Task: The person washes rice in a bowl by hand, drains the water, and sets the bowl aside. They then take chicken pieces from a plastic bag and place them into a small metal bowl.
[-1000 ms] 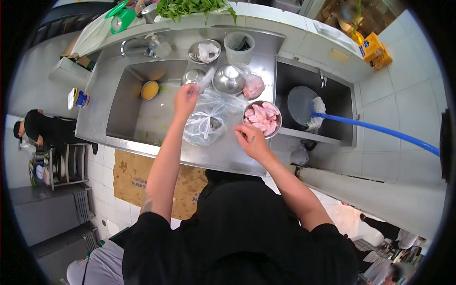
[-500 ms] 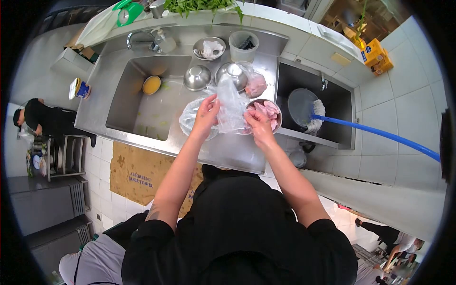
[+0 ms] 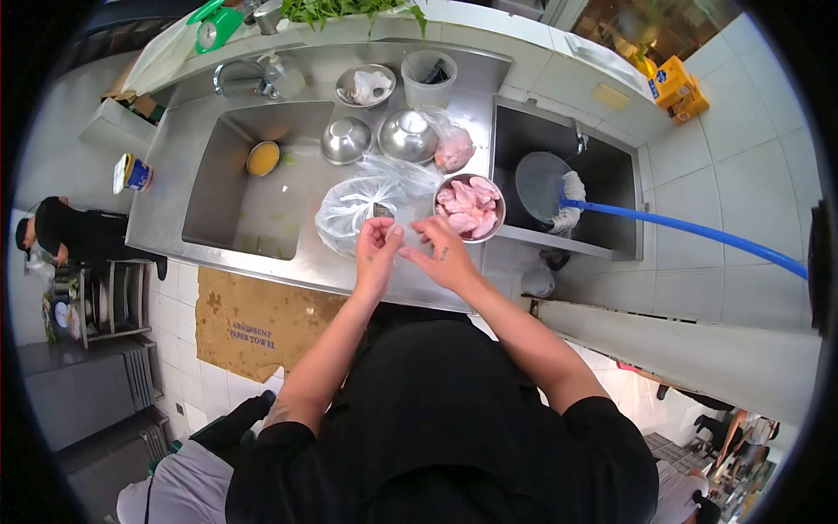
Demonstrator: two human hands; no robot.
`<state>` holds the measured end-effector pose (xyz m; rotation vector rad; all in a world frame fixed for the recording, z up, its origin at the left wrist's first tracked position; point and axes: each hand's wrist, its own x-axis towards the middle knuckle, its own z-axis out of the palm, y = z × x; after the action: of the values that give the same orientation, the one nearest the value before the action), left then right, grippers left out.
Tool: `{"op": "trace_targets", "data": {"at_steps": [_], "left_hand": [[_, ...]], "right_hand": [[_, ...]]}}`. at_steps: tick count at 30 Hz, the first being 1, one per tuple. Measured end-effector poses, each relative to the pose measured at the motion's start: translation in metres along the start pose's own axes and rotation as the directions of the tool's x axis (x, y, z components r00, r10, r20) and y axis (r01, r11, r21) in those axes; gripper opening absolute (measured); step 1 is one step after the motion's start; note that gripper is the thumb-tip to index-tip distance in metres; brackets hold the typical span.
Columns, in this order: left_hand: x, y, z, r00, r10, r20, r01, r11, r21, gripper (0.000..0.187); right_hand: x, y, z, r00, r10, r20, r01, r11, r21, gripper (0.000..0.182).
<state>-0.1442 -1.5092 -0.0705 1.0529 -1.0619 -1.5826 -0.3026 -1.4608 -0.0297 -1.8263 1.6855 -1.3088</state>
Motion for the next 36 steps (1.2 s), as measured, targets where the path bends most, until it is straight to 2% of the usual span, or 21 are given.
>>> {"op": "trace_targets", "data": {"at_steps": [2, 3, 5, 6, 7, 8, 12, 14, 15, 17, 19, 21, 22, 23, 24, 25, 27, 28, 30, 34, 36], "left_hand": [[-0.006, 0.0, 0.003, 1.0, 0.025, 0.016, -0.025, 1.0, 0.009, 0.025], [-0.006, -0.008, -0.001, 1.0, 0.004, -0.005, -0.004, 1.0, -0.003, 0.023], [-0.008, -0.016, -0.011, 0.999, -0.019, -0.03, 0.018, 1.0, -0.017, 0.021], [-0.007, -0.017, -0.02, 0.956, -0.292, 0.016, 0.29, 0.941, -0.175, 0.019], [-0.007, -0.018, -0.028, 0.84, -0.533, 0.103, 0.536, 0.785, -0.311, 0.018], [-0.007, -0.022, -0.034, 0.779, -0.585, 0.227, 0.617, 0.65, -0.444, 0.02], [-0.018, 0.006, -0.028, 0.752, -0.54, 0.379, 0.649, 0.502, -0.572, 0.021], [-0.014, 0.008, -0.028, 0.852, -0.43, 0.3, 0.5, 0.495, -0.711, 0.02], [-0.012, 0.008, -0.029, 0.852, -0.432, 0.297, 0.498, 0.492, -0.714, 0.02], [-0.003, 0.011, -0.029, 0.919, -0.288, 0.27, 0.38, 0.454, -0.806, 0.019], [0.0, 0.024, -0.023, 0.911, -0.376, 0.169, 0.34, 0.452, -0.825, 0.016], [0.002, 0.026, -0.033, 0.909, -0.282, 0.308, 0.388, 0.298, -0.872, 0.011], [-0.001, 0.031, -0.034, 0.908, -0.281, 0.31, 0.389, 0.295, -0.873, 0.011], [-0.008, 0.037, -0.037, 0.887, -0.326, 0.326, 0.444, 0.41, -0.797, 0.007], [-0.016, 0.042, -0.039, 0.866, -0.374, 0.331, 0.491, 0.512, -0.705, 0.006], [-0.023, 0.039, -0.046, 0.868, -0.375, 0.324, 0.485, 0.507, -0.712, 0.006], [-0.031, 0.032, -0.064, 0.909, -0.35, 0.225, 0.412, 0.677, -0.61, 0.011], [-0.032, 0.032, -0.068, 0.91, -0.349, 0.223, 0.41, 0.678, -0.611, 0.011], [-0.036, 0.031, -0.071, 0.907, -0.417, 0.056, 0.355, 0.686, -0.636, 0.013], [-0.031, 0.006, -0.071, 0.891, -0.44, 0.111, 0.4, 0.646, -0.651, 0.013], [-0.03, 0.008, -0.054, 0.855, -0.518, 0.038, 0.422, 0.649, -0.633, 0.013]], "right_hand": [[-0.005, 0.018, 0.012, 0.897, 0.227, 0.379, -0.332, 0.913, 0.239, 0.035], [-0.008, 0.025, 0.019, 0.898, 0.229, 0.377, -0.333, 0.912, 0.239, 0.035], [-0.015, 0.035, 0.03, 0.826, 0.409, 0.388, -0.563, 0.574, 0.594, 0.02], [-0.016, 0.037, 0.031, 0.825, 0.41, 0.389, -0.565, 0.574, 0.593, 0.02], [-0.019, 0.039, 0.031, 0.709, 0.534, 0.461, -0.652, 0.248, 0.716, 0.015], [-0.021, 0.041, 0.032, 0.567, 0.603, 0.561, -0.639, -0.108, 0.762, 0.015], [-0.025, 0.041, 0.029, 0.51, 0.581, 0.634, -0.726, -0.105, 0.68, 0.023], [-0.019, 0.053, 0.026, 0.626, 0.429, 0.651, -0.774, 0.237, 0.587, 0.023], [-0.014, 0.057, 0.03, 0.622, 0.429, 0.655, -0.777, 0.235, 0.584, 0.023], [-0.001, 0.063, 0.039, 0.769, 0.313, 0.557, -0.626, 0.544, 0.559, 0.022], [0.008, 0.05, 0.042, 0.781, 0.337, 0.526, -0.61, 0.593, 0.525, 0.019], [0.015, 0.049, 0.042, 0.792, 0.357, 0.495, -0.593, 0.641, 0.487, 0.017], [0.02, 0.054, 0.043, 0.83, 0.348, 0.436, -0.531, 0.73, 0.429, 0.015], [0.024, 0.059, 0.045, 0.864, 0.33, 0.381, -0.467, 0.808, 0.36, 0.014], [0.029, 0.072, 0.042, 0.941, 0.217, 0.258, -0.284, 0.923, 0.258, 0.013], [0.035, 0.086, 0.035, 0.986, 0.073, 0.152, -0.093, 0.987, 0.13, 0.014], [0.056, 0.091, 0.002, 0.996, 0.091, -0.017, -0.092, 0.948, -0.304, 0.018], [0.061, 0.097, -0.009, 0.996, 0.09, -0.016, -0.09, 0.949, -0.302, 0.018], [0.066, 0.107, -0.022, 0.956, 0.266, 0.126, -0.14, 0.787, -0.601, 0.022], [0.062, 0.147, -0.006, 0.95, 0.203, 0.237, 0.002, 0.756, -0.654, 0.029], [0.071, 0.16, -0.012, 0.945, 0.282, 0.163, -0.174, 0.859, -0.482, 0.036]]}}
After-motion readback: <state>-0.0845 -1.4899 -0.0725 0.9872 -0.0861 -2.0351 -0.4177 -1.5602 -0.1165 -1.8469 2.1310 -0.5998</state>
